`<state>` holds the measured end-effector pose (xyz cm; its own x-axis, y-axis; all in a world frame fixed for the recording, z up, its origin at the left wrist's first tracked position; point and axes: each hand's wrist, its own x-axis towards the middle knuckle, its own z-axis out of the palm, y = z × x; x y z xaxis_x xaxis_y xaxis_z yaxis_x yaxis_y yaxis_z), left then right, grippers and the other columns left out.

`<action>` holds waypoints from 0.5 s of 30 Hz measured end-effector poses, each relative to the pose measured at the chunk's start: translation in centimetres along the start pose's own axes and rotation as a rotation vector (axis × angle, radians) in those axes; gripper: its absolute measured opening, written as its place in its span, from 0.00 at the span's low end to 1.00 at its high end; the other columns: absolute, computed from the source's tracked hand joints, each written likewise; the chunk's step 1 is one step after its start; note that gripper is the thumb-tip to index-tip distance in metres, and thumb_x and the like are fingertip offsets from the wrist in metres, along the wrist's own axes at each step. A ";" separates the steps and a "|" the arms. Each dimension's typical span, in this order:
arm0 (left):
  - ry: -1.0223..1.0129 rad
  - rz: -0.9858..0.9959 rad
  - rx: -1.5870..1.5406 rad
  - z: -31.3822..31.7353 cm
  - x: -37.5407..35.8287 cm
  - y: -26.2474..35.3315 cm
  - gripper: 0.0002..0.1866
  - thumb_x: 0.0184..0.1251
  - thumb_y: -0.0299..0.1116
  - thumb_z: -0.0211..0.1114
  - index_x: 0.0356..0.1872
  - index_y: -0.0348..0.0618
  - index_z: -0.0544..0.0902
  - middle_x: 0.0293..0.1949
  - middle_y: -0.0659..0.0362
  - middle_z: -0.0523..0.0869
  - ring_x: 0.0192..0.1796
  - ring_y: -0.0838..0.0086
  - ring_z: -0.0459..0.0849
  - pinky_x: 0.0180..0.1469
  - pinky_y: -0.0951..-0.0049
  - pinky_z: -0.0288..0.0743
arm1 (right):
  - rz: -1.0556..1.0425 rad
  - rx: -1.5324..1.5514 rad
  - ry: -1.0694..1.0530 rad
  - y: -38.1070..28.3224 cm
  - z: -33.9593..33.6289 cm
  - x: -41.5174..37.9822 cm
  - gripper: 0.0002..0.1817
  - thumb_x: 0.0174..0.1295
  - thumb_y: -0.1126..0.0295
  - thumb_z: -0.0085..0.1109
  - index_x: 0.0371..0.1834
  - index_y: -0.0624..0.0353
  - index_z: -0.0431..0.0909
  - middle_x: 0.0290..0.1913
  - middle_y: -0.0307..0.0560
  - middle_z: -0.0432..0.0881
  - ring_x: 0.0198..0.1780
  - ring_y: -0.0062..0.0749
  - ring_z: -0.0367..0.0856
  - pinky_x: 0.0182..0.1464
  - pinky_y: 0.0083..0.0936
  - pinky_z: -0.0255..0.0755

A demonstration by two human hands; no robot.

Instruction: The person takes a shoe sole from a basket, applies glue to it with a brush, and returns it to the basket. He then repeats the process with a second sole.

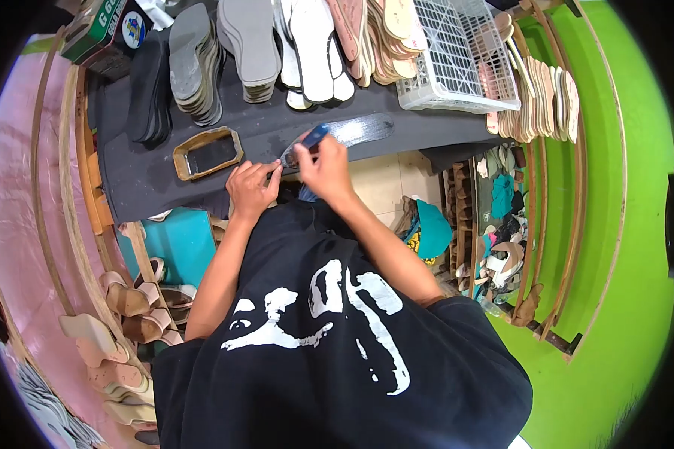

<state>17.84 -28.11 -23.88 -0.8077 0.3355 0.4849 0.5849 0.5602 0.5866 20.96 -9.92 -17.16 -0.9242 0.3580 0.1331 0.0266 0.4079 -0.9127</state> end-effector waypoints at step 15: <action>0.006 -0.012 0.019 -0.5 -0.3 -0.1 0.08 0.60 0.35 0.81 0.41 0.55 0.98 0.21 0.66 0.78 0.28 0.68 0.78 0.33 0.65 0.71 | -0.331 -0.645 0.256 4.9 -9.0 5.7 0.09 0.65 0.80 0.67 0.46 0.64 0.79 0.40 0.59 0.82 0.44 0.61 0.83 0.47 0.51 0.78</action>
<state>18.04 -28.68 -23.74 -0.8140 0.3242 0.4821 0.5738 0.5782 0.5800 19.24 1.71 -17.36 -0.8074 0.2831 0.5176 0.0535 0.9088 -0.4138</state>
